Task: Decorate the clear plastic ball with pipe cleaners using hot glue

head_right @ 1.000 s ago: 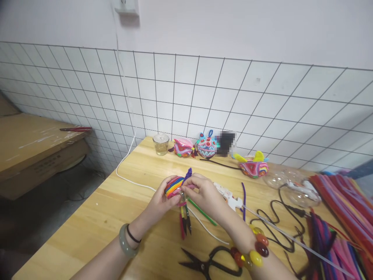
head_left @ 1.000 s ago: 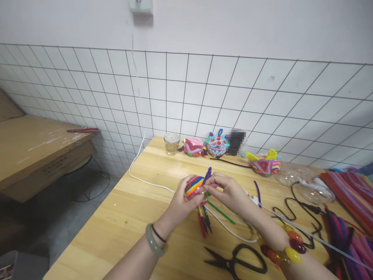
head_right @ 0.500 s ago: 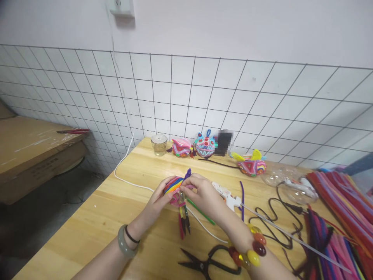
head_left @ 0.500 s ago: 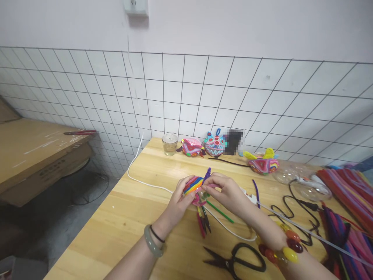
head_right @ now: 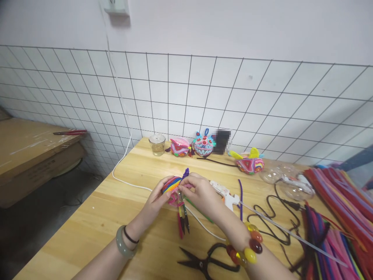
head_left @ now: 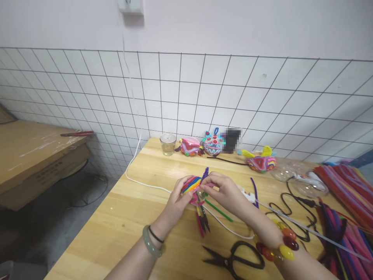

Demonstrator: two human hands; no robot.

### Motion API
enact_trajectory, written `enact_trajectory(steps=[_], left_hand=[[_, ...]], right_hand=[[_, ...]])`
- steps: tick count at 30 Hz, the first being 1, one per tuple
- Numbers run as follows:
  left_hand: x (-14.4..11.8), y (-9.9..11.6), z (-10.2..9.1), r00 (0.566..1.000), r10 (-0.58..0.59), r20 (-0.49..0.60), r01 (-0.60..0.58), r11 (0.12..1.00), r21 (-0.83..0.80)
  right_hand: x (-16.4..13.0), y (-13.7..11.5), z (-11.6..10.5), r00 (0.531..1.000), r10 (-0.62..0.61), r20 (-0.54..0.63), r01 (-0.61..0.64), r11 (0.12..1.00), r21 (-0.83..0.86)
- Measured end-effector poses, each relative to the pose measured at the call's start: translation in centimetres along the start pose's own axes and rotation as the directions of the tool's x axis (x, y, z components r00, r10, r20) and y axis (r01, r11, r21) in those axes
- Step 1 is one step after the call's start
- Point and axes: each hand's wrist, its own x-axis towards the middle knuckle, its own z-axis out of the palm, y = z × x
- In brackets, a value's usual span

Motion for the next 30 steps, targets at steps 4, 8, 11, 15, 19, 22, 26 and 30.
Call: enact_trajectory(steps=[4, 8, 11, 15, 19, 22, 26, 30], left_hand=[[-0.01, -0.03, -0.01, 1.0, -0.007, -0.009, 0.007, 1.0, 0.002], [-0.01, -0.05, -0.02, 1.0, -0.012, -0.016, 0.012, 1.0, -0.004], [-0.03, 0.03, 0.01, 1.0, -0.004, -0.015, 0.003, 1.0, -0.003], [0.02, 0.3, 0.05, 0.999, 0.002, -0.036, -0.002, 1.0, 0.003], [0.09, 0.49, 0.07, 0.998, -0.012, -0.057, 0.01, 0.999, -0.035], [0.08, 0.48, 0.06, 0.998, -0.016, -0.053, 0.012, 0.997, -0.075], [0.07, 0.28, 0.03, 0.998, -0.018, -0.052, 0.013, 0.994, -0.105], [0.07, 0.0, -0.07, 0.999, -0.006, -0.044, 0.002, 0.994, -0.113]], right_hand=[[0.03, 0.01, 0.12, 1.0, 0.002, -0.012, -0.002, 1.0, 0.007], [0.06, 0.05, 0.25, 1.0, 0.017, -0.023, -0.016, 1.0, 0.025], [0.02, 0.06, 0.28, 0.999, 0.03, -0.03, -0.029, 0.999, 0.04], [-0.1, 0.07, 0.14, 0.999, 0.041, -0.034, -0.039, 0.996, 0.074], [-0.19, 0.25, -0.06, 0.998, 0.049, -0.045, -0.044, 0.994, 0.1], [-0.2, 0.52, -0.14, 0.998, 0.042, -0.053, -0.036, 0.994, 0.103], [-0.18, 0.82, -0.1, 0.998, 0.028, -0.057, -0.022, 0.994, 0.103], [-0.2, 0.8, 0.03, 0.997, 0.023, -0.069, -0.017, 0.995, 0.095]])
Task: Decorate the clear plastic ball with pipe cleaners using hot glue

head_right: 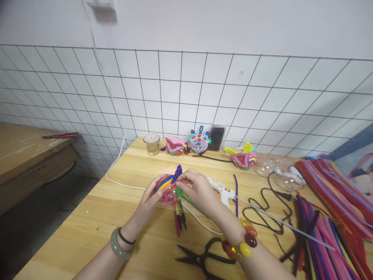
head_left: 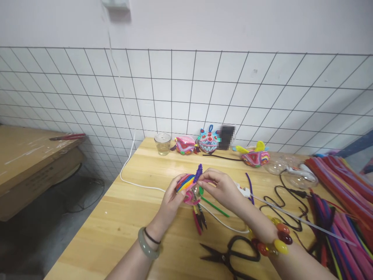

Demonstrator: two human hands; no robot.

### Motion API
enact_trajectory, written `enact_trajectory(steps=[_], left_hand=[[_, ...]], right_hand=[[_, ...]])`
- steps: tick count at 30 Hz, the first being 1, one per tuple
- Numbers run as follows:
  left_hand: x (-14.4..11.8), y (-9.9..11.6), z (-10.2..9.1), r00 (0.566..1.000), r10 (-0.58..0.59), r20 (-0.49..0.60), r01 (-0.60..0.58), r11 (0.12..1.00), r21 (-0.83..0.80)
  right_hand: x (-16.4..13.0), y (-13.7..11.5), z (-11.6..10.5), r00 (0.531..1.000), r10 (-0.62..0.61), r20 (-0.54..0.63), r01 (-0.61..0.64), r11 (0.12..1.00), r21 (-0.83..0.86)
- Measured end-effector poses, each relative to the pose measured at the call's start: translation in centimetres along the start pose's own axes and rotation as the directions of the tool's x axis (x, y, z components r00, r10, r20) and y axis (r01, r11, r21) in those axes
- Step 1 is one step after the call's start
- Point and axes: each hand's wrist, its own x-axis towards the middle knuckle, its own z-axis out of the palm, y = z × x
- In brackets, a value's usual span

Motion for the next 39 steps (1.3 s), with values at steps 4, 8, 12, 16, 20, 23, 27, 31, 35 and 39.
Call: enact_trajectory(steps=[4, 8, 12, 16, 20, 23, 27, 31, 35, 39], left_hand=[[0.0, -0.2, -0.1, 1.0, 0.007, 0.001, -0.007, 1.0, -0.002], [0.0, -0.3, -0.1, 1.0, 0.022, 0.004, -0.022, 1.0, -0.008], [0.0, -0.4, -0.2, 1.0, 0.017, -0.001, -0.017, 1.0, 0.001], [0.0, -0.7, -0.4, 1.0, 0.001, 0.013, -0.001, 1.0, -0.007], [0.0, -0.9, -0.5, 0.998, -0.045, 0.032, 0.047, 0.997, -0.06], [0.0, -0.9, -0.3, 0.996, -0.082, 0.029, 0.085, 0.991, -0.103], [0.0, -0.7, -0.1, 0.996, -0.082, 0.02, 0.084, 0.993, -0.08], [-0.1, -0.5, 0.1, 0.997, -0.072, 0.007, 0.073, 0.997, -0.03], [-0.1, -0.4, 0.2, 0.997, -0.077, 0.004, 0.077, 0.997, -0.029], [0.0, -0.3, 0.1, 0.998, -0.067, 0.004, 0.067, 0.997, -0.036]], right_hand=[[0.0, -0.1, 0.1, 1.0, 0.0, -0.008, 0.001, 1.0, 0.005], [0.1, -0.1, 0.1, 1.0, 0.012, 0.001, -0.012, 1.0, 0.018], [0.2, 0.0, 0.1, 1.0, 0.016, 0.009, -0.016, 0.999, 0.029], [0.3, -0.1, 0.1, 1.0, 0.017, 0.014, -0.017, 1.0, 0.014], [0.2, -0.4, 0.0, 1.0, 0.01, 0.015, -0.01, 1.0, -0.021], [0.1, -0.6, 0.1, 1.0, 0.004, 0.023, -0.003, 0.999, -0.038], [0.0, -0.9, 0.2, 1.0, -0.003, 0.029, 0.004, 0.999, -0.036], [0.0, -1.1, 0.1, 0.999, -0.006, 0.038, 0.008, 0.999, -0.038], [0.1, -1.1, 0.0, 0.999, -0.003, 0.04, 0.005, 0.999, -0.052], [0.1, -1.0, 0.0, 0.999, -0.002, 0.041, 0.004, 0.998, -0.056]])
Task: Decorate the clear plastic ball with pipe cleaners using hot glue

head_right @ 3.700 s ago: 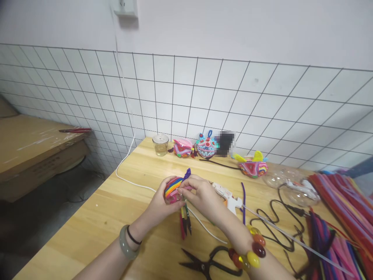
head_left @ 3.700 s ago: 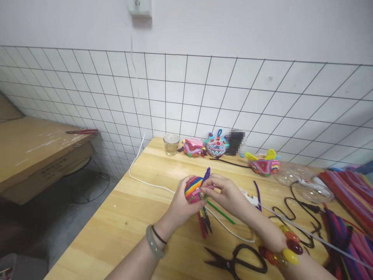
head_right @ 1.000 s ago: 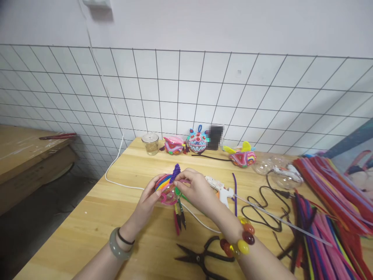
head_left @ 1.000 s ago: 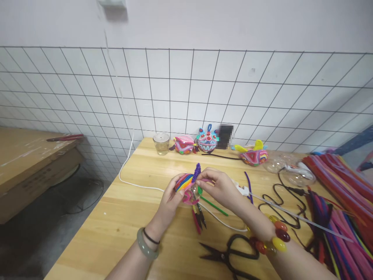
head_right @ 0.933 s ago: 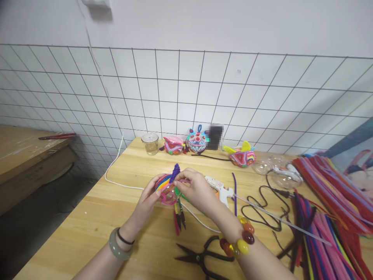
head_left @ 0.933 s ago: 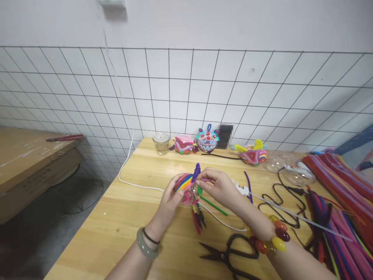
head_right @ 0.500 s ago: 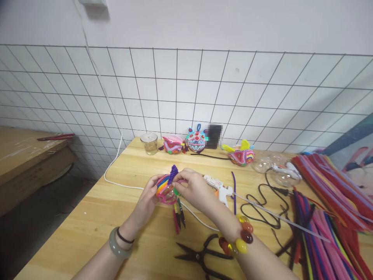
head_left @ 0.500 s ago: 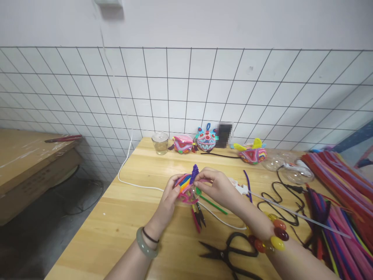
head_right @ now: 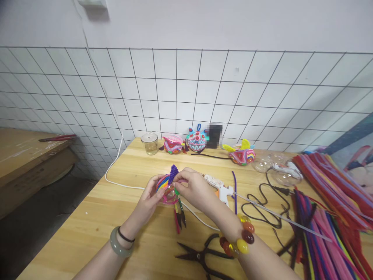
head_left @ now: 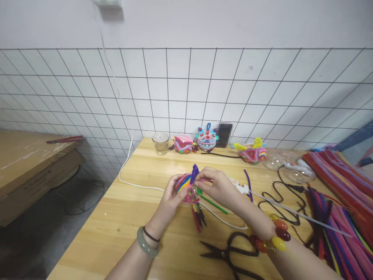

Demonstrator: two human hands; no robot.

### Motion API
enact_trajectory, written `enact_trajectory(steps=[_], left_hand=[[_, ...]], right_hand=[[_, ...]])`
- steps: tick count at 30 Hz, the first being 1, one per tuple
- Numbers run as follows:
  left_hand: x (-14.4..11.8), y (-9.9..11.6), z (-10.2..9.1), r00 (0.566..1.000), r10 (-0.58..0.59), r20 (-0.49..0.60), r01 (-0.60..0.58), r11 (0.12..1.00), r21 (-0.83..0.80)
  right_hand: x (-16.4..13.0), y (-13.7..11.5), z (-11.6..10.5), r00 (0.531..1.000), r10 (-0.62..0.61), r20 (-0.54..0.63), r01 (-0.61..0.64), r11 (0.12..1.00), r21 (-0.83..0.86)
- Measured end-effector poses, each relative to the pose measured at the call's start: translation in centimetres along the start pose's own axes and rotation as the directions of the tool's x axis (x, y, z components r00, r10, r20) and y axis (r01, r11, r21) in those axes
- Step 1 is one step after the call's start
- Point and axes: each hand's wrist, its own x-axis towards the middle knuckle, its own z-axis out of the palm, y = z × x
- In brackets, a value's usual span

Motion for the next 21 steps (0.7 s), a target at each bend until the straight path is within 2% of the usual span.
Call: enact_trajectory(steps=[15, 21], left_hand=[[0.06, 0.21, 0.2, 0.997, -0.078, -0.011, 0.076, 0.99, -0.121], [0.03, 0.31, 0.21, 0.983, -0.181, 0.021, 0.181, 0.957, -0.226]], right_hand=[[-0.05, 0.13, 0.19, 0.999, 0.045, -0.028, -0.044, 0.998, 0.044], [-0.06, -0.22, 0.28, 0.998, 0.061, -0.031, -0.059, 0.997, 0.051]])
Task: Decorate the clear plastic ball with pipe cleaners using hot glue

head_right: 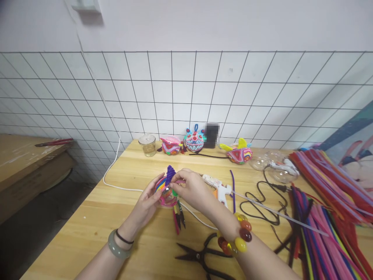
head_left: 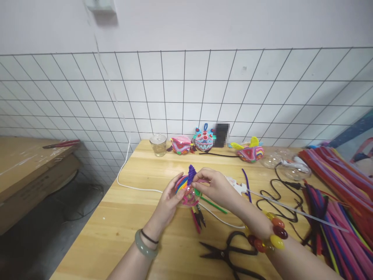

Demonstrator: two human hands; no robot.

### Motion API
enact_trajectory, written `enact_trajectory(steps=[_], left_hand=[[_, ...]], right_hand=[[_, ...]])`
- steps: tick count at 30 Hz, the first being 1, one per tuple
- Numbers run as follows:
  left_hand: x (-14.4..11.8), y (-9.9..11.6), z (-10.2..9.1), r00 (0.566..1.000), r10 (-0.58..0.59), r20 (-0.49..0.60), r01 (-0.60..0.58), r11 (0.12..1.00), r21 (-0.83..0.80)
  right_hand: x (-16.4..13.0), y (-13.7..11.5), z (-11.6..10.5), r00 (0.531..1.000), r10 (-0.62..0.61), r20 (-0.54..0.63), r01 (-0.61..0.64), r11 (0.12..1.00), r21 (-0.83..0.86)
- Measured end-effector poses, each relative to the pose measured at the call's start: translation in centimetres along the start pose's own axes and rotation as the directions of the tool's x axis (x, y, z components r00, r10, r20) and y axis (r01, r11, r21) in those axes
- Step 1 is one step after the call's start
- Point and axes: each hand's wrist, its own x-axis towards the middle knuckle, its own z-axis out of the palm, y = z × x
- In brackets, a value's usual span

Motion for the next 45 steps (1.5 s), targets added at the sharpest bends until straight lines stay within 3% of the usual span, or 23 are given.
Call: enact_trajectory(steps=[5, 11, 26, 37, 45], left_hand=[[0.0, -0.1, -0.1, 0.997, -0.06, 0.05, 0.065, 0.993, -0.102], [0.0, 0.0, -0.2, 0.995, -0.048, 0.089, 0.065, 0.979, -0.192], [0.0, -0.1, -0.4, 0.991, -0.081, 0.104, 0.094, 0.987, -0.128], [-0.1, -0.1, -0.3, 0.987, -0.057, 0.151, 0.084, 0.98, -0.182], [0.1, 0.1, 0.4, 0.996, -0.063, 0.069, 0.074, 0.98, -0.183]], right_hand=[[0.0, 0.0, -0.1, 1.0, 0.012, 0.003, -0.012, 1.0, -0.008], [0.0, 0.2, -0.1, 1.0, 0.013, 0.011, -0.013, 1.0, -0.005], [0.1, 0.2, -0.2, 0.999, 0.034, 0.017, -0.033, 0.998, -0.049], [-0.2, 0.0, 0.0, 0.998, 0.045, 0.035, -0.042, 0.995, -0.087], [-0.2, -0.7, 0.4, 0.998, 0.02, 0.058, -0.011, 0.988, -0.157]])
